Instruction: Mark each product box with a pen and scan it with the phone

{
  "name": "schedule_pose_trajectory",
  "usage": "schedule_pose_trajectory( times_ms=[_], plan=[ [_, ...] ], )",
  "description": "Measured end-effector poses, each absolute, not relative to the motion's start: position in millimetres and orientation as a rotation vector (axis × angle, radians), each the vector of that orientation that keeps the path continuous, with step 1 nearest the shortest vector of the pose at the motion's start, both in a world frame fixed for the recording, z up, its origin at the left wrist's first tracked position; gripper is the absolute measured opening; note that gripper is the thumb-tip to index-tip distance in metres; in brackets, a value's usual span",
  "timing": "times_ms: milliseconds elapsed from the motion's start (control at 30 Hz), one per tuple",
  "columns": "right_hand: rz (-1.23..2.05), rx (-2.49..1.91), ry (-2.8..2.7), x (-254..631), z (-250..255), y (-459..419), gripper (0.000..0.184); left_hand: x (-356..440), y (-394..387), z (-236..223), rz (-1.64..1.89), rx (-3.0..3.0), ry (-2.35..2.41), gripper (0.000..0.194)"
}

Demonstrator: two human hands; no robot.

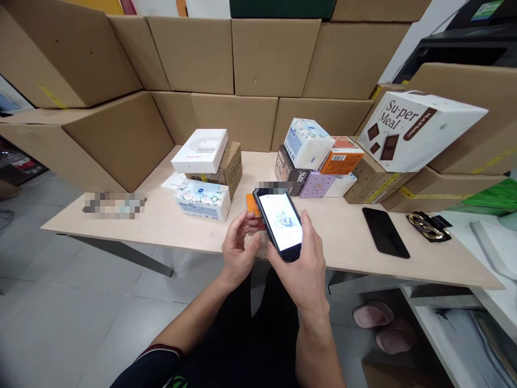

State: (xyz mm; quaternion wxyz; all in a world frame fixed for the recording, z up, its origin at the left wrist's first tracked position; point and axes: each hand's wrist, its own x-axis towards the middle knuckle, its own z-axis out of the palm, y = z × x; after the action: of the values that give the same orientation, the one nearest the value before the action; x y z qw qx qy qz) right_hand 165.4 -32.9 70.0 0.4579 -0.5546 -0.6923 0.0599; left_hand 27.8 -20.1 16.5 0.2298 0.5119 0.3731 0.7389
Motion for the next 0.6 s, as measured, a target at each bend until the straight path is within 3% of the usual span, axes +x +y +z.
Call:
schedule_pose_trajectory(
  times_ms=[200, 600],
  plan=[
    [0.151, -1.653, -1.48, 200.4, 62.4, -22.0, 0.099, 6.3, -12.2, 9.8, 2.15, 1.66, 1.257, 0.054],
    [-0.137, -2.047, -1.54, 295.5, 7.9, 34.1, 0.098, -4.4, -1.0, 14.6, 1.47, 1.523, 1.378, 0.095]
  ],
)
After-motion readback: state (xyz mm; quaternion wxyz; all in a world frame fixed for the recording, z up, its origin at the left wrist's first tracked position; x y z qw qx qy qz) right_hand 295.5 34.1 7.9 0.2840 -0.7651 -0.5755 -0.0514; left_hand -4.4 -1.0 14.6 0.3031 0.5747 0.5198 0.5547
